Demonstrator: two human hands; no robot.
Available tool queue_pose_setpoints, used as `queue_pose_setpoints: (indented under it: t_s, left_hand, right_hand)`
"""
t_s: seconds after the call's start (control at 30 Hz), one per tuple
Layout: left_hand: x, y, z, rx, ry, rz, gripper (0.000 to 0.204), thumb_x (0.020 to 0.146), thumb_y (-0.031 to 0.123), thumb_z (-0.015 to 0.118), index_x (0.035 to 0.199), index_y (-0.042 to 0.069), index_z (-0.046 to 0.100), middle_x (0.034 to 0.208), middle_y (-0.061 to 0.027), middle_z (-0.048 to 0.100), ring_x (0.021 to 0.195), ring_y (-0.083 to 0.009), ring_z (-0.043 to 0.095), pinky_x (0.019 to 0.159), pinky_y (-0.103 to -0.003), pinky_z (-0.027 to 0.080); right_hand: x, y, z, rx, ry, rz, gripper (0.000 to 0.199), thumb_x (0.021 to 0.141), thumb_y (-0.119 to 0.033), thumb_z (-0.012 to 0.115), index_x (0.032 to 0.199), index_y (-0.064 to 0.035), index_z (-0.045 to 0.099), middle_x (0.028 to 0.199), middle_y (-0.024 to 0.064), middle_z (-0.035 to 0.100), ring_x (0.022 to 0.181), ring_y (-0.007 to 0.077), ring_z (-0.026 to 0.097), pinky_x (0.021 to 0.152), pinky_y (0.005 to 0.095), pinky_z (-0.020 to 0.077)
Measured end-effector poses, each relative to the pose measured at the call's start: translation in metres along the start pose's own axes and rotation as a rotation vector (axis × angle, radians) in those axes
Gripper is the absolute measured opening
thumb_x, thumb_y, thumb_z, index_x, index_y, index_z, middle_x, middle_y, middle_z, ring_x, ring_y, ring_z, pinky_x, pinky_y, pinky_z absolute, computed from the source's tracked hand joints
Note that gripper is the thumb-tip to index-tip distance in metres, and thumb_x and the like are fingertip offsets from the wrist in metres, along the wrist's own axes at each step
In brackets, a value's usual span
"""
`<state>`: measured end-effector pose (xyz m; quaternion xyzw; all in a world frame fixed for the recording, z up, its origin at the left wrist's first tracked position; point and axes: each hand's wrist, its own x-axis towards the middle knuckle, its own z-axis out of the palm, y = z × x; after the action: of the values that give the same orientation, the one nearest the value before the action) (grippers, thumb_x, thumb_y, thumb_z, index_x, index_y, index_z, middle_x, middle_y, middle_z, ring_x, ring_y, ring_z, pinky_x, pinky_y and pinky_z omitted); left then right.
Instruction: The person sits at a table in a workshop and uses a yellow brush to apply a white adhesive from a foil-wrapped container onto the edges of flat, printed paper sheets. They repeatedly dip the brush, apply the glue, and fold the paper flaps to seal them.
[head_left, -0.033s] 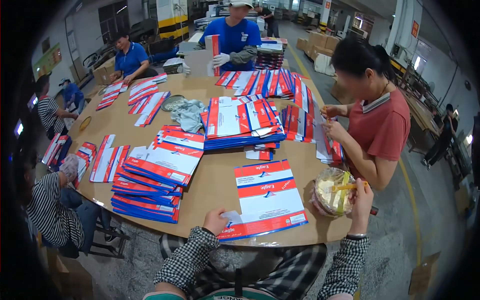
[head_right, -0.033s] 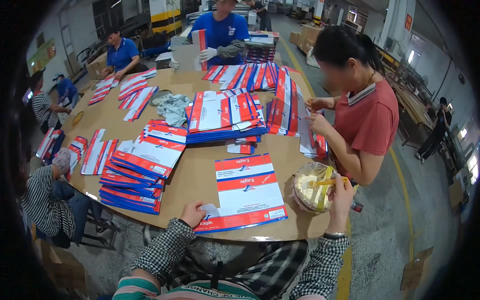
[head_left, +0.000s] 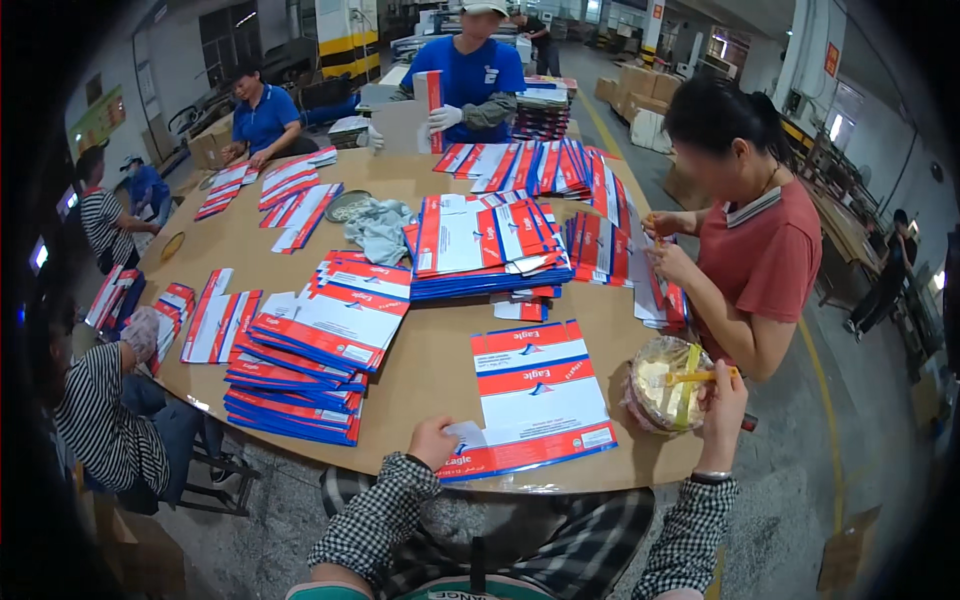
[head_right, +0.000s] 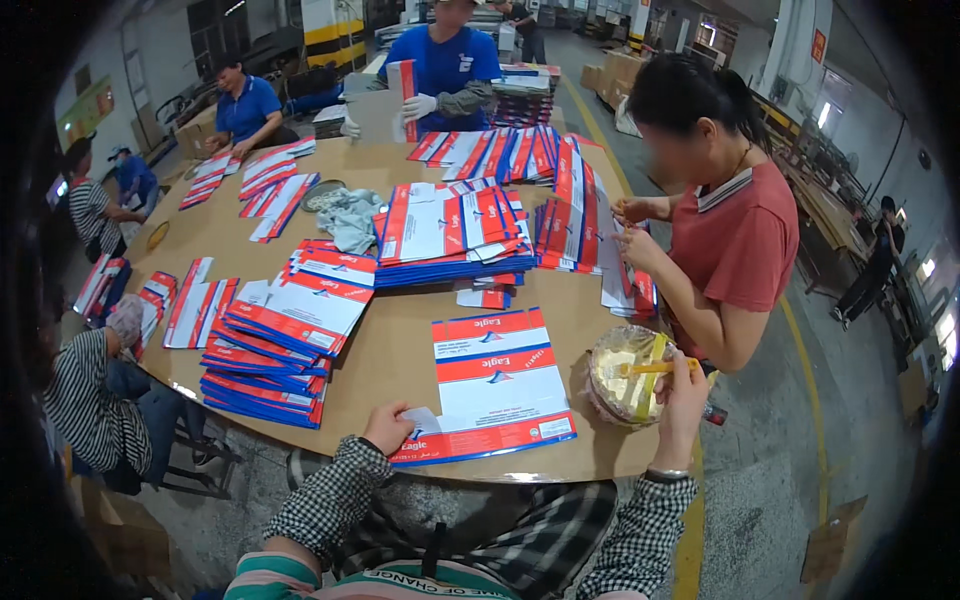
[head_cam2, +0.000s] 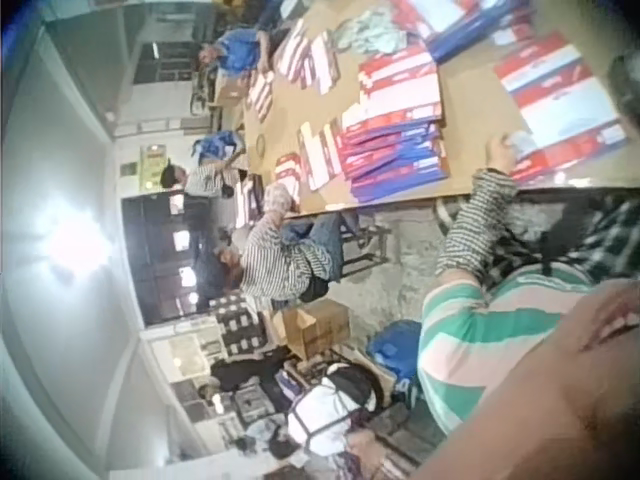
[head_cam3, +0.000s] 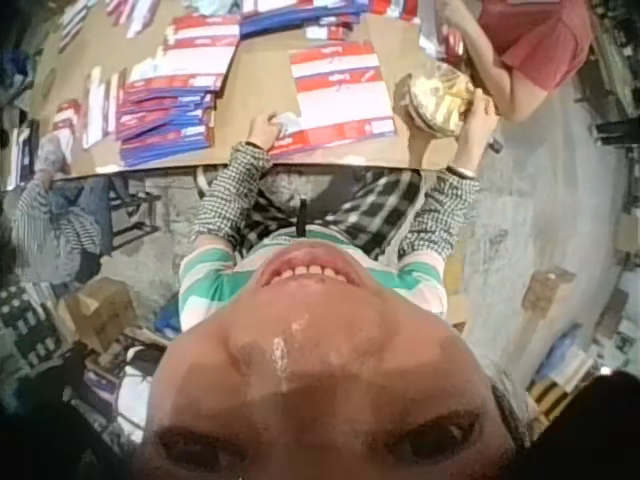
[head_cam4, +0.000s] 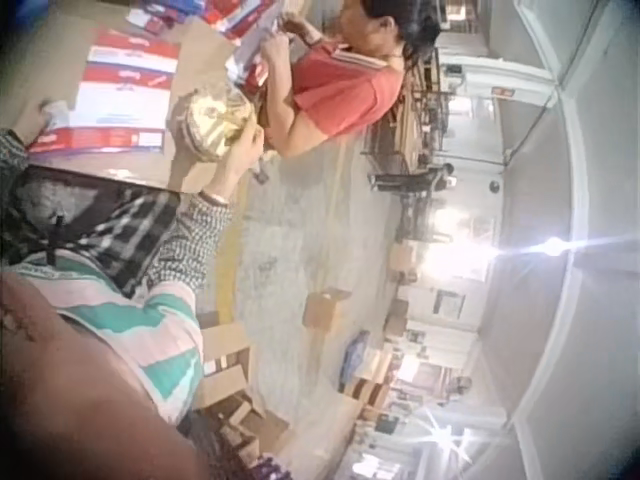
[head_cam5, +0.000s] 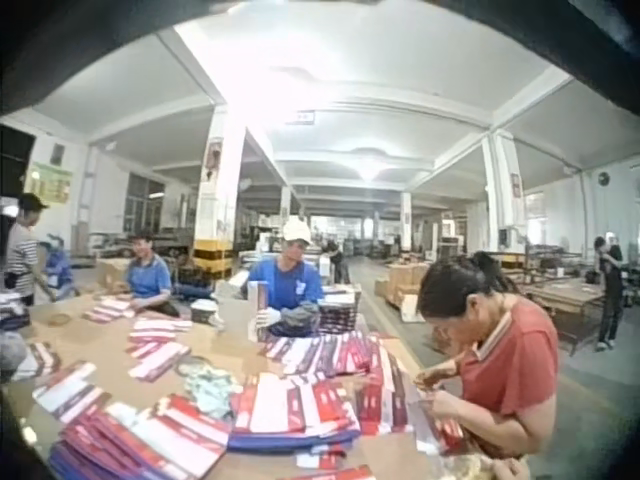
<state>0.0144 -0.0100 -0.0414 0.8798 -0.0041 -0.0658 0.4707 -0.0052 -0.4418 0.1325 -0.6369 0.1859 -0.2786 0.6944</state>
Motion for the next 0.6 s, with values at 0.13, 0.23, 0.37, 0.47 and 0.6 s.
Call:
queue_pose_setpoints:
  t_s: [0.13, 0.23, 0.37, 0.47, 0.6]
  left_hand:
    - [0.001, 0.010, -0.007, 0.100, -0.029, 0.041, 0.024, 0.069, 0.009, 0.061, 0.091, -0.001, 0.062, 0.088, -0.0200, 0.062, 0.084, -0.0342, 0.061, 0.074, -0.039, 0.048]
    - [0.002, 0.024, -0.013, 0.095, -0.110, 0.021, 0.022, 0.073, 0.003, 0.058, 0.095, -0.001, 0.060, 0.081, -0.0177, 0.062, 0.069, -0.0262, 0.063, 0.061, -0.035, 0.051]
    - [0.000, 0.037, -0.016, -0.130, -0.259, -0.213, 0.022, 0.079, -0.003, 0.052, 0.100, -0.003, 0.058, 0.073, -0.0146, 0.061, 0.052, -0.0155, 0.061, 0.046, -0.027, 0.051]
    - [0.004, 0.026, -0.012, -0.206, -0.329, -0.202, 0.022, 0.080, -0.003, 0.052, 0.101, -0.006, 0.057, 0.074, -0.0151, 0.062, 0.054, -0.0163, 0.063, 0.047, -0.027, 0.053]
    - [0.000, 0.015, -0.009, -0.373, -0.359, -0.282, 0.024, 0.080, -0.004, 0.052, 0.103, -0.009, 0.056, 0.078, -0.0154, 0.063, 0.059, -0.0175, 0.064, 0.052, -0.027, 0.055]
  right_hand:
    - [-0.026, 0.008, 0.012, 0.311, 0.027, 0.061, 0.021, 0.093, -0.024, 0.052, 0.087, -0.0038, 0.055, 0.064, 0.0052, 0.057, 0.044, 0.0087, 0.049, 0.037, 0.0202, 0.0345]
    - [-0.046, 0.035, 0.012, 0.469, -0.032, 0.193, 0.021, 0.093, -0.024, 0.052, 0.088, -0.0040, 0.055, 0.071, 0.0093, 0.061, 0.047, 0.0115, 0.053, 0.039, 0.0200, 0.0394]
    - [-0.081, 0.080, 0.029, 0.630, -0.134, 0.434, 0.022, 0.092, -0.028, 0.052, 0.087, -0.0064, 0.057, 0.072, 0.0082, 0.062, 0.052, 0.0118, 0.056, 0.042, 0.0219, 0.0435]
    - [-0.103, 0.117, 0.041, 0.723, -0.216, 0.588, 0.022, 0.093, -0.028, 0.052, 0.087, -0.0065, 0.057, 0.071, 0.0074, 0.062, 0.052, 0.0133, 0.057, 0.044, 0.0249, 0.0439]
    - [-0.132, 0.126, 0.066, 0.681, -0.228, 0.723, 0.022, 0.093, -0.027, 0.051, 0.087, -0.0070, 0.057, 0.072, 0.0061, 0.061, 0.054, 0.0139, 0.055, 0.046, 0.0254, 0.0411]
